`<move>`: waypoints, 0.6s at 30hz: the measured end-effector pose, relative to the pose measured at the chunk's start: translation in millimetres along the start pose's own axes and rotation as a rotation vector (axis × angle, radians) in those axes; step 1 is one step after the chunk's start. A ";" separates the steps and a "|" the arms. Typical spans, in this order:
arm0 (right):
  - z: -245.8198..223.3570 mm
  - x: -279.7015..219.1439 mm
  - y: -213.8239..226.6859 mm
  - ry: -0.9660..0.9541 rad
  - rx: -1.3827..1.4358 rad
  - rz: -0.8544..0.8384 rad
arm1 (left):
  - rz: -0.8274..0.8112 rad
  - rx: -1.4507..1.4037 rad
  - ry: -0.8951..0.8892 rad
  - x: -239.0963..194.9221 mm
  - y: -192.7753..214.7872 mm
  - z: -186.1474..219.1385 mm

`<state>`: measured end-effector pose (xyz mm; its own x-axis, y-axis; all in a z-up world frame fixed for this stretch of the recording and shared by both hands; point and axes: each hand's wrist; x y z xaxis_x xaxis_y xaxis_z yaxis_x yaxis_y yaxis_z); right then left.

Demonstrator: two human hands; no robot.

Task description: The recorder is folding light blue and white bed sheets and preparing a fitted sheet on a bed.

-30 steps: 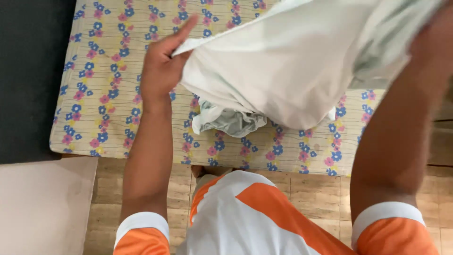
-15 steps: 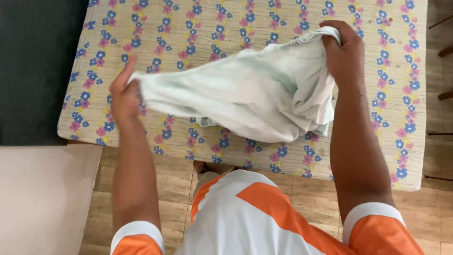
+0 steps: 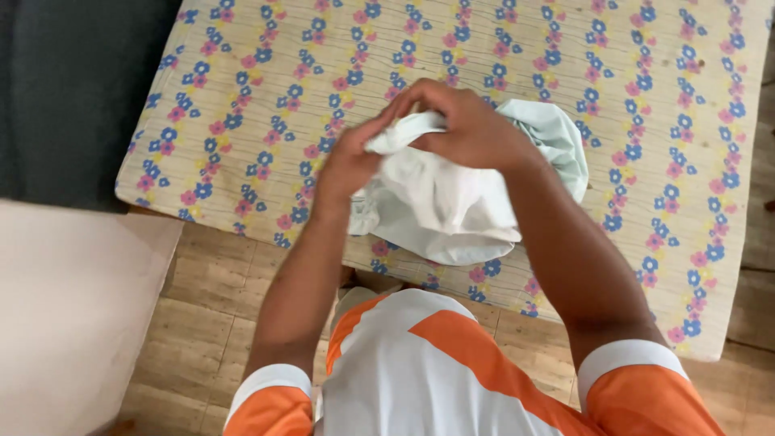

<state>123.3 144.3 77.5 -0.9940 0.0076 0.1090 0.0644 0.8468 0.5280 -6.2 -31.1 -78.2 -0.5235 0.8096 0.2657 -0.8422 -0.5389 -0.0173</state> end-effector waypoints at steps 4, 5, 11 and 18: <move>60.5 -7.7 10.0 -0.212 0.015 -0.245 | 0.269 -0.105 -0.104 -37.1 84.7 21.6; 74.1 -9.5 5.6 -0.355 -0.049 -0.295 | 0.368 -0.097 -0.012 -50.3 91.7 47.6; 82.1 26.2 -30.0 -0.397 0.004 -0.174 | 0.537 0.264 0.184 -145.2 137.4 29.1; -17.6 95.8 -119.9 0.051 0.033 -0.305 | 0.412 0.160 0.053 -145.5 80.2 73.5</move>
<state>22.0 34.2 39.4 -0.9614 -0.2752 -0.0078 -0.2397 0.8226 0.5157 11.9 -209.2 -47.3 -0.8205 0.5285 0.2178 -0.5337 -0.8448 0.0393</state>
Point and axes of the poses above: each hand's wrist, its own x-axis towards the middle knuckle, its own y-axis out of the back of the hand, z = x × y, and after that the axes turned 3 degrees about -y, right-handed
